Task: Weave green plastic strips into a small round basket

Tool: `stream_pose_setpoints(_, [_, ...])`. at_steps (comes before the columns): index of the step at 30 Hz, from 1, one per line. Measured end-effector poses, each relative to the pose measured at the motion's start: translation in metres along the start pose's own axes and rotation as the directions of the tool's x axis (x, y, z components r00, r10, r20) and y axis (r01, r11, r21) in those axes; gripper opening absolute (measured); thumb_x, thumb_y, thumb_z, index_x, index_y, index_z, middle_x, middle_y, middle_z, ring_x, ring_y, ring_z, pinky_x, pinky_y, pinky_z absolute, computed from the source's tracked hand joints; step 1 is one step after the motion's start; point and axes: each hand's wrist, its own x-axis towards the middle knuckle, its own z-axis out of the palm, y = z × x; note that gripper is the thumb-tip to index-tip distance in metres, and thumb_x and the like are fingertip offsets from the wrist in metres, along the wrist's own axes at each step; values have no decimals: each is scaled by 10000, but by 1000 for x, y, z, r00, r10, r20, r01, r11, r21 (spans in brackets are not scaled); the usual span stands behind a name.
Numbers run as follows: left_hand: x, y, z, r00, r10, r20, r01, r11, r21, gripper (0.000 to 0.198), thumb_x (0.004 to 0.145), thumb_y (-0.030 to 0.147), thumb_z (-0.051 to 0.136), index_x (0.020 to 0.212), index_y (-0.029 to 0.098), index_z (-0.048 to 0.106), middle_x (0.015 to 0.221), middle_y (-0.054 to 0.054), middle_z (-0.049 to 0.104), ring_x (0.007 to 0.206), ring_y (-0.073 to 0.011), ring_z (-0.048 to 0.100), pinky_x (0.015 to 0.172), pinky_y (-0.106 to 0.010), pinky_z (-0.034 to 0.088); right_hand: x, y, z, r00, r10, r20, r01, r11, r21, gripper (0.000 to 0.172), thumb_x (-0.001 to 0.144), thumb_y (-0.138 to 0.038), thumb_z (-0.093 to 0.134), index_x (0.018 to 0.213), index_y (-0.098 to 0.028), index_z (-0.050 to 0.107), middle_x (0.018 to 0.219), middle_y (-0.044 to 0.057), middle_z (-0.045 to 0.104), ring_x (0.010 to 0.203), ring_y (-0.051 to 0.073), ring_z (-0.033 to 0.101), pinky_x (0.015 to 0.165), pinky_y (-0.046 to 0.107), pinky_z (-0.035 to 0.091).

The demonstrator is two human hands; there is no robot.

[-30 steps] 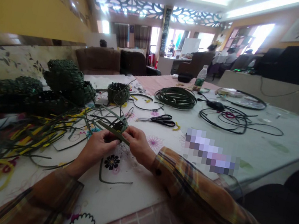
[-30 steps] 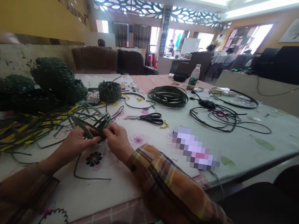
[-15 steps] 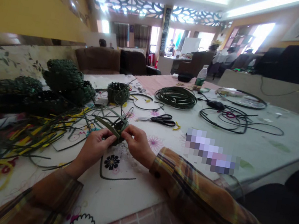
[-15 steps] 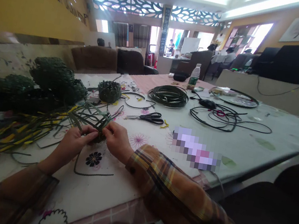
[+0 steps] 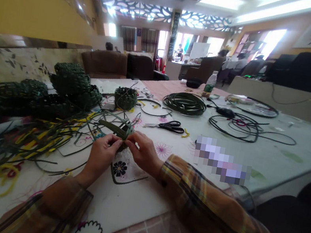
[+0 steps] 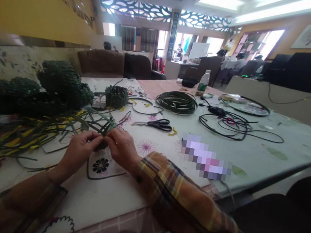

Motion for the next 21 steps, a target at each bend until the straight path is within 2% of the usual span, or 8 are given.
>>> stream_pose_setpoints(2, [0,-3,1,1000,-11,-15,11,1000,-17,273,777,421,600,775,162,685,716,-42,682,658,-186,605,613,-280,481,-1,-2,3,990,129,48,-133,988,76,143,905,-286,639,847,-184,557,790,15,621,725,144,545,710,268,408])
stream_pose_setpoints(5, [1,-4,3,1000,-16,-27,15,999,-45,254,772,405,608,761,163,682,721,-42,682,662,-184,607,621,-279,489,-2,-2,7,968,232,100,-238,970,48,198,815,-255,752,807,-176,570,776,9,641,723,148,562,713,272,403])
stream_pose_setpoints(10, [1,-4,7,999,-21,-31,18,996,-83,256,766,407,624,772,160,693,744,-49,697,703,-196,627,653,-288,504,-2,-2,10,949,303,89,-311,946,97,131,792,-119,701,775,-169,580,772,10,647,724,138,561,691,253,401])
stream_pose_setpoints(14, [0,-4,7,999,-9,-40,7,999,-50,252,775,404,615,777,163,689,755,-45,701,713,-198,633,668,-291,501,-2,-3,10,931,354,87,-364,912,189,103,809,-126,609,721,-166,574,684,-14,601,648,108,522,628,229,379])
stream_pose_setpoints(16, [0,-4,7,999,-5,-54,4,1000,-21,243,784,394,603,785,167,689,763,-41,707,718,-197,638,672,-290,495,-1,-2,10,905,404,129,-424,860,283,94,801,-134,582,713,-165,577,626,-34,569,589,90,498,580,213,363])
stream_pose_setpoints(18, [-1,-4,7,998,1,-67,0,1000,21,232,792,381,589,790,172,691,769,-38,716,720,-196,642,675,-289,485,-1,0,9,866,453,211,-499,771,396,66,783,-150,578,719,-164,583,579,-46,550,534,80,490,537,204,358])
stream_pose_setpoints(21, [-1,-4,8,997,17,-79,-11,996,85,230,799,370,581,828,180,708,808,-38,736,752,-202,657,698,-293,479,0,3,7,797,494,348,-597,554,580,73,750,-210,614,712,-162,575,520,-63,522,464,74,479,525,215,414])
